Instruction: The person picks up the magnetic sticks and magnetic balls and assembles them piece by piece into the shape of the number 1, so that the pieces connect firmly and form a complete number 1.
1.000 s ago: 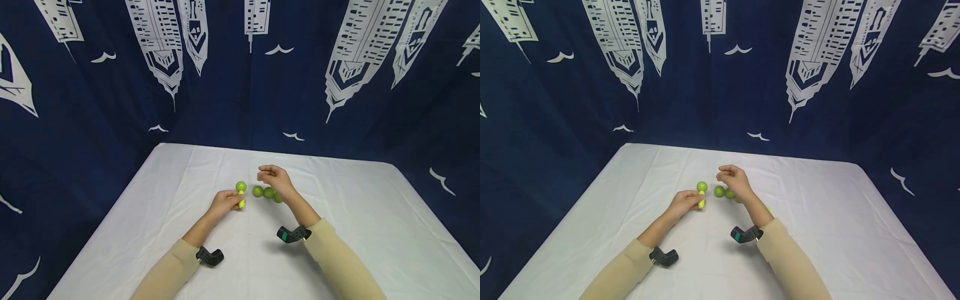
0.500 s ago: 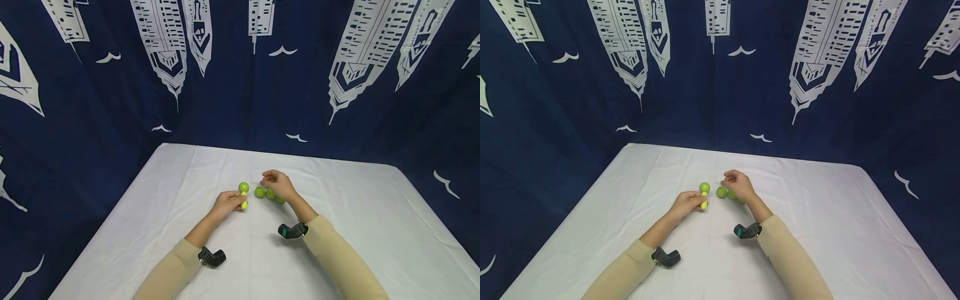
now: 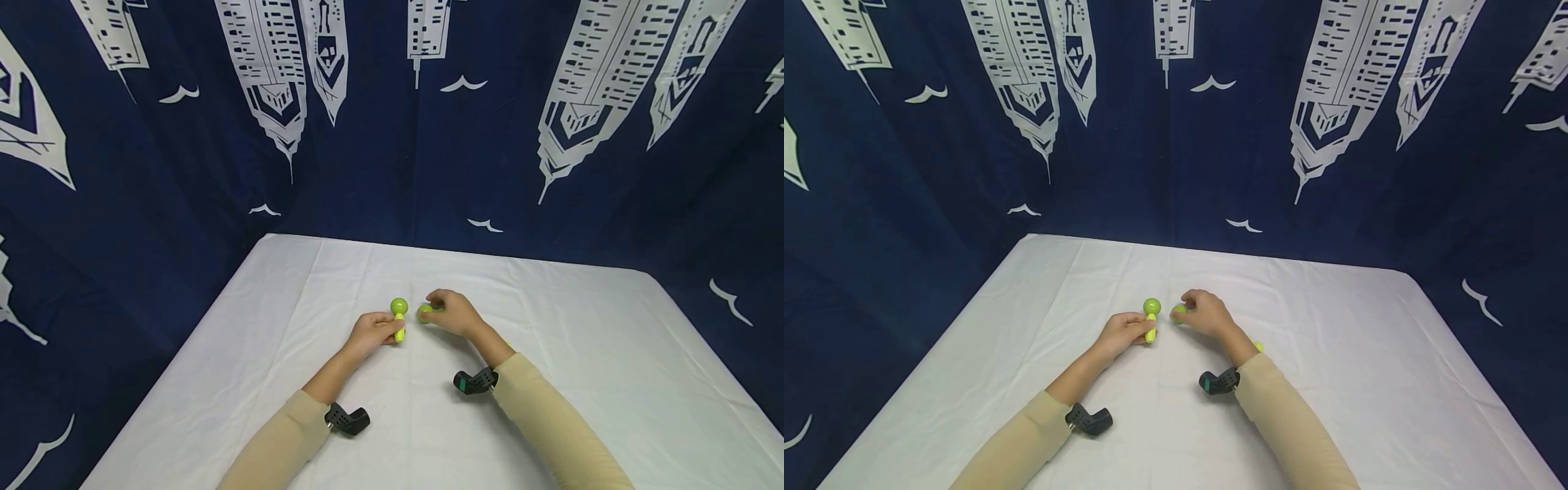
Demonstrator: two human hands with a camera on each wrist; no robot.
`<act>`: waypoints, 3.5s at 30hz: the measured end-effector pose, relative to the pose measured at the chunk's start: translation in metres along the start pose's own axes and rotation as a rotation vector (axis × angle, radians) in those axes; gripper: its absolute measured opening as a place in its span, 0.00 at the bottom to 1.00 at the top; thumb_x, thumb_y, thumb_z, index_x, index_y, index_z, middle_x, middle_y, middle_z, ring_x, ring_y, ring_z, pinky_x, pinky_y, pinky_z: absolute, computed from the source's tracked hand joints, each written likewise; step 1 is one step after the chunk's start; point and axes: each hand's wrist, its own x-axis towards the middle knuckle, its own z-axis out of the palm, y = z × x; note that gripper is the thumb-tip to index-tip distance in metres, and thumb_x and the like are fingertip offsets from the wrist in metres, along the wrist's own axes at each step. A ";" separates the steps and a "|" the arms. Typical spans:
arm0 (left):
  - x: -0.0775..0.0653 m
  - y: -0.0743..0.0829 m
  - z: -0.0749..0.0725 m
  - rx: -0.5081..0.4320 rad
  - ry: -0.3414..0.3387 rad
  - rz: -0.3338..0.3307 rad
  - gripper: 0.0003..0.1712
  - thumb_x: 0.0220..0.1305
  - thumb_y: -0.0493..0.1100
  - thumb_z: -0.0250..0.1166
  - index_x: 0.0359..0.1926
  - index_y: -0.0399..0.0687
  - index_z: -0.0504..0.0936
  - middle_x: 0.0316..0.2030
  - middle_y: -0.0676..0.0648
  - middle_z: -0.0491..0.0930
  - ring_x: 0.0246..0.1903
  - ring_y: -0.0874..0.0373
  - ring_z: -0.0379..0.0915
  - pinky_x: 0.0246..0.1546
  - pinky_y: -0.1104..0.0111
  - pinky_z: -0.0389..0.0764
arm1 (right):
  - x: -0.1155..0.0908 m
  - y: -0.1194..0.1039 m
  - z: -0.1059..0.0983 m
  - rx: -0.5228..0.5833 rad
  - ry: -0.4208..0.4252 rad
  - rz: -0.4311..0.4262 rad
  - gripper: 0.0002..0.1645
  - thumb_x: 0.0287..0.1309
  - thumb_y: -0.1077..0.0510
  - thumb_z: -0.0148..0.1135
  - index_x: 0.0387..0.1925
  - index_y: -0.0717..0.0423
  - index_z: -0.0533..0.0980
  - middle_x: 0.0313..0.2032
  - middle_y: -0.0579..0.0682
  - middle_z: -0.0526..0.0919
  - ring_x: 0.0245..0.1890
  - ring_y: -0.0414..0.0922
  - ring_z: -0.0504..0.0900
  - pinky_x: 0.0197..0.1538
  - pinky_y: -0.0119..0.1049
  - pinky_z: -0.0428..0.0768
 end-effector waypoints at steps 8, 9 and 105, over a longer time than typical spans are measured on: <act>0.004 -0.003 0.002 0.005 0.011 -0.006 0.17 0.62 0.38 0.68 0.44 0.26 0.81 0.34 0.44 0.85 0.28 0.65 0.77 0.33 0.74 0.83 | -0.002 0.001 0.005 -0.091 0.012 0.000 0.27 0.53 0.44 0.70 0.47 0.61 0.80 0.41 0.51 0.85 0.43 0.49 0.80 0.53 0.52 0.68; 0.004 -0.003 0.002 0.009 0.009 -0.005 0.17 0.62 0.38 0.68 0.44 0.25 0.81 0.34 0.43 0.85 0.29 0.65 0.77 0.34 0.74 0.83 | -0.002 0.001 0.005 -0.096 0.014 -0.002 0.27 0.53 0.44 0.70 0.46 0.60 0.80 0.41 0.51 0.85 0.43 0.49 0.81 0.53 0.52 0.68; 0.003 -0.006 -0.001 0.024 -0.013 0.005 0.16 0.63 0.41 0.67 0.41 0.27 0.82 0.29 0.51 0.81 0.29 0.65 0.76 0.33 0.75 0.82 | -0.071 -0.039 0.049 0.513 0.164 0.121 0.21 0.42 0.68 0.73 0.41 0.64 0.75 0.35 0.52 0.81 0.35 0.44 0.81 0.36 0.31 0.81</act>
